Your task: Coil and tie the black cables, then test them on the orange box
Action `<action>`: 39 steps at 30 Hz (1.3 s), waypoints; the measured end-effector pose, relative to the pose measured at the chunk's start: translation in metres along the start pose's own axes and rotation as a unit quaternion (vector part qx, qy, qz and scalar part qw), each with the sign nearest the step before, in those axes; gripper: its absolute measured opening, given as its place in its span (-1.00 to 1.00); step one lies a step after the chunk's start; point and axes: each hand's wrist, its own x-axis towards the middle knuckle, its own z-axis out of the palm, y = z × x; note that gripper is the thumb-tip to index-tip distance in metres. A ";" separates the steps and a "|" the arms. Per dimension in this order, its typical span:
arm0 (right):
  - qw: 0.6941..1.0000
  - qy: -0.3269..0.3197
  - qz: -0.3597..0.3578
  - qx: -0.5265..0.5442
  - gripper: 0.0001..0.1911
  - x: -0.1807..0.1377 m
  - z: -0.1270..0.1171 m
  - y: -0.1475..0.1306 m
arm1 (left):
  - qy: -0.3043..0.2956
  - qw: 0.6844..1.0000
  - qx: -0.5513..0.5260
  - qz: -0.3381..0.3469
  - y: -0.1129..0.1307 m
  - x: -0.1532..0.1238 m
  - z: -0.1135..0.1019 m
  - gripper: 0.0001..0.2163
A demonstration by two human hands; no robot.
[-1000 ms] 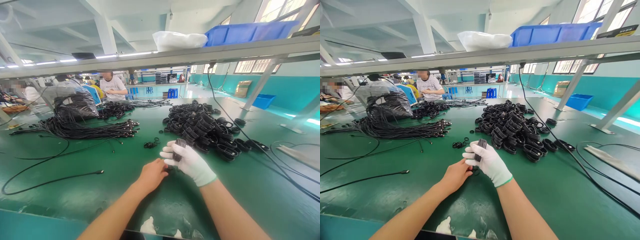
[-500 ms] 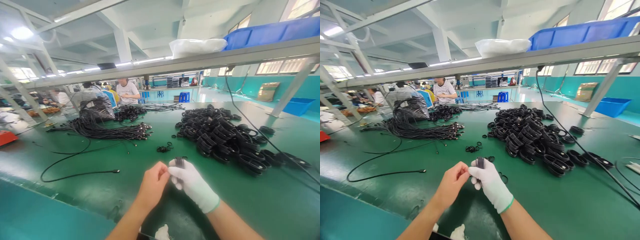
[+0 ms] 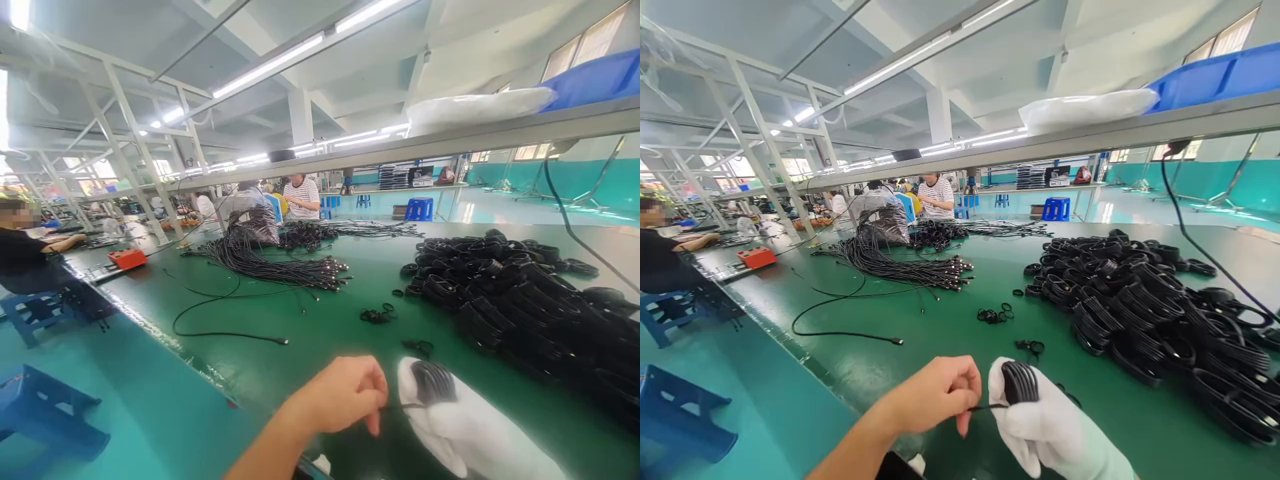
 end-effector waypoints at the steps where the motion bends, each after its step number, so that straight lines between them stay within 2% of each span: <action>1: 1.000 -0.003 0.006 0.001 -0.66 0.002 0.001 -0.001 | 0.000 0.999 0.034 0.000 0.003 -0.003 -0.004 -0.98; 3: 0.999 0.015 0.027 -0.010 -0.69 0.006 0.004 -0.003 | -0.006 0.990 0.140 0.011 0.013 -0.009 -0.008 -0.96; 5: 0.993 0.091 0.047 -0.063 -0.71 0.009 0.006 -0.007 | 0.012 0.965 0.262 0.027 0.022 -0.014 -0.008 -0.95; 7: 0.976 0.167 0.062 -0.124 -0.68 0.011 0.009 -0.012 | 0.057 0.939 0.337 0.032 0.028 -0.015 -0.009 -0.80; 8: 0.973 0.172 0.068 -0.139 -0.63 0.011 0.010 -0.014 | 0.078 0.937 0.339 0.028 0.028 -0.014 -0.010 -0.72; 10: 0.978 0.134 0.081 -0.137 -0.51 0.011 0.012 -0.017 | 0.095 0.945 0.312 0.020 0.024 -0.010 -0.014 -0.59; 12: 0.984 0.091 0.095 -0.119 -0.40 0.010 0.013 -0.017 | 0.080 0.959 0.272 0.017 0.017 -0.004 -0.017 -0.49; 14: 0.984 0.085 0.115 -0.111 -0.35 0.012 0.014 -0.015 | 0.051 0.969 0.243 0.007 0.012 0.000 -0.017 -0.42; 17: 0.973 0.085 0.169 -0.131 -0.32 0.017 0.013 -0.009 | 0.023 0.965 0.260 -0.009 0.017 0.002 -0.009 -0.41; 19: 0.964 0.097 0.194 -0.153 -0.28 0.021 0.012 -0.003 | 0.023 0.948 0.318 -0.012 0.025 0.004 0.000 -0.50; 22: 0.968 0.131 0.152 -0.151 -0.09 0.023 0.012 0.004 | 0.025 0.912 0.409 -0.029 0.034 0.011 0.006 -0.63; 23: 0.971 0.142 0.125 -0.145 -0.01 0.021 0.012 0.005 | 0.017 0.912 0.407 -0.041 0.034 0.015 0.004 -0.61; 25: 0.972 0.156 0.098 -0.145 0.07 0.018 0.012 0.003 | -0.019 0.935 0.347 -0.065 0.028 0.023 -0.006 -0.57; 27: 0.974 0.155 0.099 -0.136 0.00 0.013 0.010 -0.003 | -0.060 0.958 0.267 -0.083 0.017 0.030 -0.019 -0.65; 29: 0.983 0.121 0.104 -0.090 -0.22 0.010 0.009 -0.010 | -0.071 0.967 0.229 -0.086 0.005 0.034 -0.030 -0.78; 32: 0.995 0.043 0.084 0.026 -0.51 0.009 0.007 -0.013 | -0.016 0.972 0.225 -0.068 -0.008 0.031 -0.034 -0.70; 34: 0.996 0.035 0.064 0.050 -0.58 0.011 0.007 -0.012 | 0.033 0.972 0.227 -0.052 -0.010 0.024 -0.026 -0.68; 35: 0.996 0.057 0.057 0.024 -0.60 0.013 0.007 -0.011 | 0.065 0.970 0.231 -0.046 -0.010 0.019 -0.018 -0.68; 37: 0.984 0.141 0.042 -0.096 -0.64 0.015 0.008 -0.010 | 0.139 0.952 0.274 -0.008 -0.005 0.008 0.001 -0.69; 39: 0.947 0.210 0.006 -0.244 -0.67 0.015 0.007 -0.012 | 0.184 0.911 0.362 0.068 0.001 -0.001 0.022 -0.72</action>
